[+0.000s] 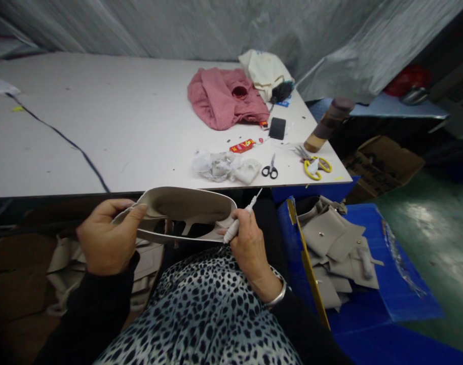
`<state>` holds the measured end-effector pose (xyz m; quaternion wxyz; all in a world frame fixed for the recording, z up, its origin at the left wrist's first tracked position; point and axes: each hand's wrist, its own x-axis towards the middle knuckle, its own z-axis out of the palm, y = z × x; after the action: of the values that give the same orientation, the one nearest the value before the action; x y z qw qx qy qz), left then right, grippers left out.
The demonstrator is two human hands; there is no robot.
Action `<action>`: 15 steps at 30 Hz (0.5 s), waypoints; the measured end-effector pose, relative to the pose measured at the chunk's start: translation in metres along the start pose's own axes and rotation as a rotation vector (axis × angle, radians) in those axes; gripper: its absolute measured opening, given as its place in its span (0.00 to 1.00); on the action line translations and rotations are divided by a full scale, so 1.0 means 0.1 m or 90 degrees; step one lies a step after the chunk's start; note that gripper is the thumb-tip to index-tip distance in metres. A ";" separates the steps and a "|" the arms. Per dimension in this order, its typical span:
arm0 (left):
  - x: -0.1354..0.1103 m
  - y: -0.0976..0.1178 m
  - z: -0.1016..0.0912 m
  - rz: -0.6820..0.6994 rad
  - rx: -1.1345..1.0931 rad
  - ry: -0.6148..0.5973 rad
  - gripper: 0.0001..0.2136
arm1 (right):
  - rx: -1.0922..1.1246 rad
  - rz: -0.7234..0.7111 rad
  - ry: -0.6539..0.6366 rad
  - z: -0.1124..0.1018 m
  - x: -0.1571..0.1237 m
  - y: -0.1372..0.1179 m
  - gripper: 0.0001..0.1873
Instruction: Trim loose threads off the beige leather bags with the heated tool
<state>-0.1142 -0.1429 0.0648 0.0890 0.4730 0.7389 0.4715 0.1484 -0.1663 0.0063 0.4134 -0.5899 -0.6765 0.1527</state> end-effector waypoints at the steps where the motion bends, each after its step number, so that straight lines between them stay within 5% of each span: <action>1: 0.01 0.00 -0.02 0.000 0.010 -0.011 0.10 | 0.020 0.015 0.004 0.00 0.00 0.00 0.14; 9: -0.02 -0.23 -0.09 -0.063 0.006 -0.023 0.10 | 0.271 0.300 0.046 0.04 0.02 0.08 0.27; 15: -0.09 -0.22 -0.27 -0.062 0.033 -0.056 0.11 | 0.348 0.274 0.047 0.01 0.03 -0.01 0.21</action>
<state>-0.1389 -0.1691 0.0592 0.1321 0.4586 0.7684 0.4264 0.1468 -0.1629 0.0074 0.5388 -0.5917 -0.4549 0.3907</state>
